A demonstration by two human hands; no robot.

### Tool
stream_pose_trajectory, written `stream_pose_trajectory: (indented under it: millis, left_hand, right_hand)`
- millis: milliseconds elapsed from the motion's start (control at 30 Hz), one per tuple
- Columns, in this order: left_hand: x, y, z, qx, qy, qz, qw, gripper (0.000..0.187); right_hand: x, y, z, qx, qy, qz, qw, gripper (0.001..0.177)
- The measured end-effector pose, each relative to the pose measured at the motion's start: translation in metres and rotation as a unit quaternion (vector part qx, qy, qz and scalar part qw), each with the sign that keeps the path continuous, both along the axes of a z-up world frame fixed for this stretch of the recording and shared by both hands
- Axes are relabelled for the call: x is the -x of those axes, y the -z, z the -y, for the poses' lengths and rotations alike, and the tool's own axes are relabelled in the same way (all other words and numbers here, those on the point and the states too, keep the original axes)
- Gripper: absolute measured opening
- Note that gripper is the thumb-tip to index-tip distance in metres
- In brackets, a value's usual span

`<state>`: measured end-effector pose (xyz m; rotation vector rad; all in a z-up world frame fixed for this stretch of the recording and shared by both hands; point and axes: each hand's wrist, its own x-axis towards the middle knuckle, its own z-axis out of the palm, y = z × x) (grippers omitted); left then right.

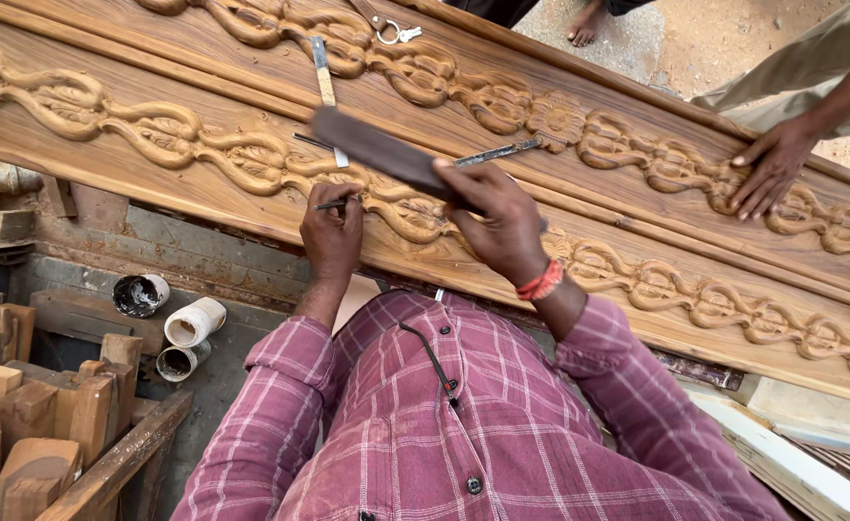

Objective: The person carves intricate floral patterns into a long wooden panel using a chisel and a wooden mallet. They repeatedly strike the chisel to shape the wood and occasionally wipe away wood shavings with their hand.

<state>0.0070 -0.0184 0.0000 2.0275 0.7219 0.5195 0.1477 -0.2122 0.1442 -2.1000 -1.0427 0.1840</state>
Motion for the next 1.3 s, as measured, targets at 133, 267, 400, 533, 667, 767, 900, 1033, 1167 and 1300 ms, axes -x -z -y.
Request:
stream_pose_trajectory:
  millis: [133,267,400,533,667,767,900,1033,1167,1300]
  left_hand:
    - [0.002,0.000,0.002,-0.036,0.037,-0.114,0.992,0.010]
    - [-0.003,-0.001,0.003,-0.099,0.005,-0.032,0.995,0.016]
    - [0.000,0.001,0.008,-0.275,0.026,-0.032,0.961,0.015]
    - [-0.004,0.004,0.013,-0.152,-0.006,-0.010,0.988,0.016]
    - [-0.005,0.010,0.008,-0.229,0.016,-0.067,0.971,0.012]
    - [-0.004,0.014,0.015,-0.273,0.042,-0.089,0.957,0.010]
    - [-0.006,0.000,0.005,-0.218,0.085,-0.042,0.971,0.019]
    - [-0.002,-0.014,-0.030,0.276,0.051,0.024,0.960,0.015]
    - [-0.001,-0.016,-0.048,0.175,0.034,-0.016,0.984,0.015]
    - [-0.007,-0.013,-0.037,0.059,0.129,-0.021,0.990,0.015]
  right_hand:
    - [-0.009,-0.010,-0.031,0.006,-0.139,0.137,0.981,0.046]
    - [-0.012,-0.013,-0.045,0.043,-0.211,0.268,0.939,0.060]
    - [-0.009,-0.009,-0.044,0.019,-0.197,0.257,0.946,0.060]
    - [-0.007,-0.012,-0.038,0.050,-0.200,0.259,0.944,0.058]
    - [-0.003,-0.014,-0.037,0.046,-0.161,0.232,0.958,0.055]
    - [0.000,-0.012,-0.029,0.024,-0.147,0.229,0.962,0.052]
    - [-0.004,-0.009,-0.029,0.021,-0.106,0.187,0.976,0.047]
    - [-0.002,-0.001,-0.014,-0.062,-0.026,-0.024,0.997,0.060]
    - [-0.004,0.004,-0.001,-0.061,0.051,-0.064,0.995,0.063]
    - [-0.005,0.003,0.004,-0.050,0.055,-0.053,0.996,0.062]
